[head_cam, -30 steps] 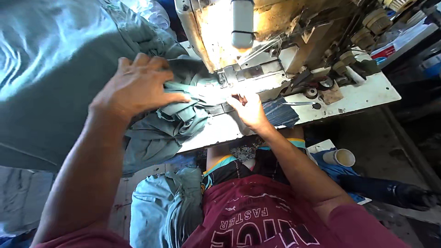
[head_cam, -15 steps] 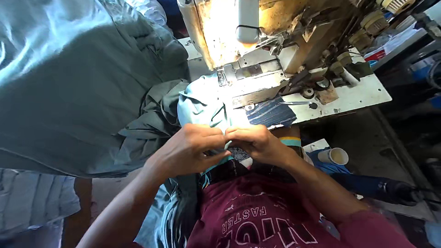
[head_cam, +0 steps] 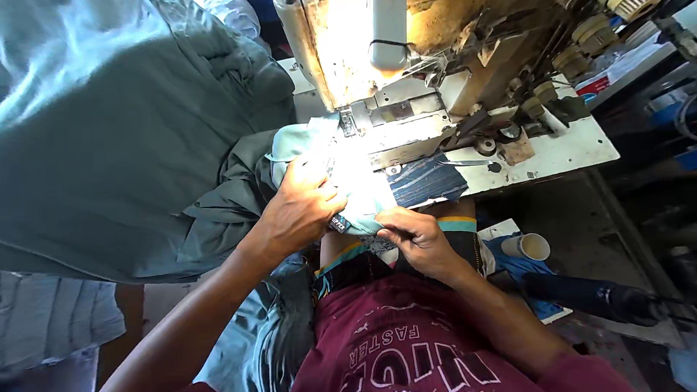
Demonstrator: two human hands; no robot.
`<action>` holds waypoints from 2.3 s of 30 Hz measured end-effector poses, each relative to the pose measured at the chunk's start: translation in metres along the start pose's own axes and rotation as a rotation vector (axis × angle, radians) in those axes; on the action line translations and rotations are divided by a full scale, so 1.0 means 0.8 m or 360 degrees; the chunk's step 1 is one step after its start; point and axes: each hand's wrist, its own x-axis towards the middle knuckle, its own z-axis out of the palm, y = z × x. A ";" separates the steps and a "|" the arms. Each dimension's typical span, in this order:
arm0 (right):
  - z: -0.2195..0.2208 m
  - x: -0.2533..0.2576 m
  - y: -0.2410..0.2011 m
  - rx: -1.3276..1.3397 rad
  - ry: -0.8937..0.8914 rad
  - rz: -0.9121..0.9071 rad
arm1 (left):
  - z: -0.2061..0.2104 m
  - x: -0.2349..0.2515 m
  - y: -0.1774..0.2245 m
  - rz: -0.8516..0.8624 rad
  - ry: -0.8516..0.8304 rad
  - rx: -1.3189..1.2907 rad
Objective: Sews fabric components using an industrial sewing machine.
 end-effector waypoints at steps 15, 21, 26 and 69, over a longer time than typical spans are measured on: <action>0.007 0.049 0.030 -0.0010 0.0234 0.0261 | -0.034 0.031 -0.041 -0.0051 -0.0092 0.0179; 0.010 0.091 0.038 0.0019 0.0290 0.0087 | -0.037 0.044 -0.083 -0.0062 -0.0012 0.0213; 0.009 0.103 0.028 0.0005 0.0288 0.0127 | -0.058 0.035 -0.101 -0.0121 0.0022 0.0060; -0.068 0.065 -0.039 -0.0311 0.0337 -0.0128 | -0.025 0.045 -0.051 -0.0855 0.0926 -0.0218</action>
